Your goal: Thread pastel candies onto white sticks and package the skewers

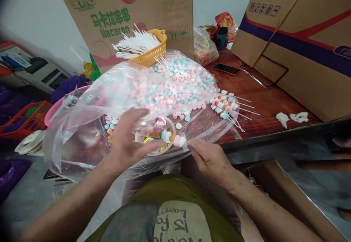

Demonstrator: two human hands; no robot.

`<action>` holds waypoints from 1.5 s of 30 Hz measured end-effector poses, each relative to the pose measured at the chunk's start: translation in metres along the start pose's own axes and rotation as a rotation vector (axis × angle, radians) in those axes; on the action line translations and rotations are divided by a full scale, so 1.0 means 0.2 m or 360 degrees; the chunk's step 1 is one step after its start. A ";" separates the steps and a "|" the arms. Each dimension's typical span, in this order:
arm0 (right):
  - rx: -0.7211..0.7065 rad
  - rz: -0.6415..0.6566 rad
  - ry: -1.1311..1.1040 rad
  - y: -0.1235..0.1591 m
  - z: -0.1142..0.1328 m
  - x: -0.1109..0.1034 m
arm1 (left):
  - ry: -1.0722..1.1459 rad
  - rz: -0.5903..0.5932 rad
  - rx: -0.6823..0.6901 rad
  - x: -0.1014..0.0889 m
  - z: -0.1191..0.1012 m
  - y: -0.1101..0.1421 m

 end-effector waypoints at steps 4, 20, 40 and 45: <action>0.0315 -0.0223 -0.0237 0.02 0.02 0.05 | 0.0704 -0.1093 -0.0359 -0.24 0.18 0.15; 0.1083 0.0928 -0.1894 0.04 0.26 0.48 | 0.2049 -0.0891 -0.1020 0.09 0.41 0.11; -0.0134 -0.0354 0.0308 -0.04 0.20 0.17 | 0.0602 -0.0701 -0.0816 -0.17 0.36 0.15; -0.0189 -0.0285 0.0300 -0.02 0.13 0.18 | -0.1060 0.0463 0.0005 -0.22 0.13 -0.01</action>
Point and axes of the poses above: each hand's wrist, its own y-axis away from the middle knuckle, its own x-axis out of the palm, z = x × y, the point moved 7 cm from there along -y, towards the middle knuckle, and after that the axes turned 13 degrees about y, right-handed, at the moved point
